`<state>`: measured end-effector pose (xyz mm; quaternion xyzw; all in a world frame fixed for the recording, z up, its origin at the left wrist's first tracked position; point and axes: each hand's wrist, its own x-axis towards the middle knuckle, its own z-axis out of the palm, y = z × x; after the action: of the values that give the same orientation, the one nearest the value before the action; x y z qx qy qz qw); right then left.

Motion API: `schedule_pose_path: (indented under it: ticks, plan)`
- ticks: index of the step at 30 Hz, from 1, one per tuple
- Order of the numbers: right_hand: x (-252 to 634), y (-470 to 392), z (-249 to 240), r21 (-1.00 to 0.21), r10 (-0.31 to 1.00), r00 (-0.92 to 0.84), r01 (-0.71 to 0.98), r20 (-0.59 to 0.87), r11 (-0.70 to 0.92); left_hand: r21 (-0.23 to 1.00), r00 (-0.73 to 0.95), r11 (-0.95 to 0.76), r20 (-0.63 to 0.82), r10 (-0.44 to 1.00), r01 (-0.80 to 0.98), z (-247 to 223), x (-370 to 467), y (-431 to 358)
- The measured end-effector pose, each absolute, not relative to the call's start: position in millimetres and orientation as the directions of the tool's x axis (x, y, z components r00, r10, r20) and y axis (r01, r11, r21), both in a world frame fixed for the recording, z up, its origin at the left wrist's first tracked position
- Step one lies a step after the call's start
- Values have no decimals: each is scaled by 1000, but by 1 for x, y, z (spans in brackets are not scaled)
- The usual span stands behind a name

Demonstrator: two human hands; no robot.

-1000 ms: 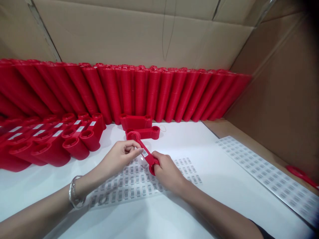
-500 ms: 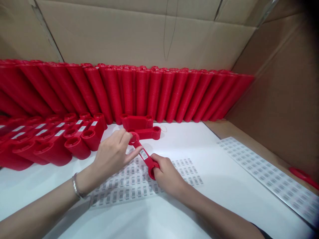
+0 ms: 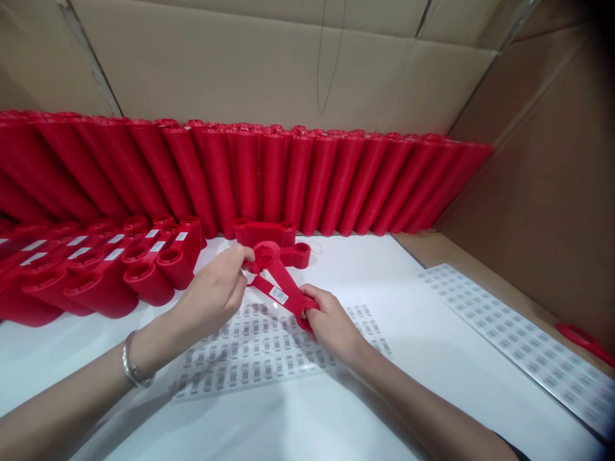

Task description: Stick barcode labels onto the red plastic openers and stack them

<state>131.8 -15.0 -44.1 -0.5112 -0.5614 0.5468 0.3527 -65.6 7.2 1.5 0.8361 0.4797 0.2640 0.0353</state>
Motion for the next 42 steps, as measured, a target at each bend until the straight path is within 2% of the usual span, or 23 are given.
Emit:
schedule_pose_path:
  ticks: [3,6,10,15,31,34,38,42]
  plan:
    - [135,-10,-45,-974,962,-201,170,-184,-151,214,465,-517,252,849,829,3,-63,3]
    - [135,-11,-48,-962,965,-209,253,-158,-103,106,450,-454,63,891,885,-3,-59,0]
    - [132,-17,-51,-930,961,-251,367,-117,-18,64,443,-441,-25,896,895,-19,-56,0]
    - [131,-19,-53,-905,959,-260,425,-114,8,154,502,-488,-66,863,859,-29,-57,3]
    - [132,-18,-50,-881,956,-247,473,-159,-24,379,536,-465,-102,838,800,-27,-62,7]
    - [133,-16,-50,-876,960,-238,483,-146,-13,503,595,-464,-129,794,729,-8,-66,7]
    - [133,-16,-52,-859,964,-234,512,-126,12,698,559,-314,-149,815,643,13,-66,4]
    - [131,-20,-49,-850,959,-254,526,-123,30,807,521,-181,-175,836,562,14,-56,-1]
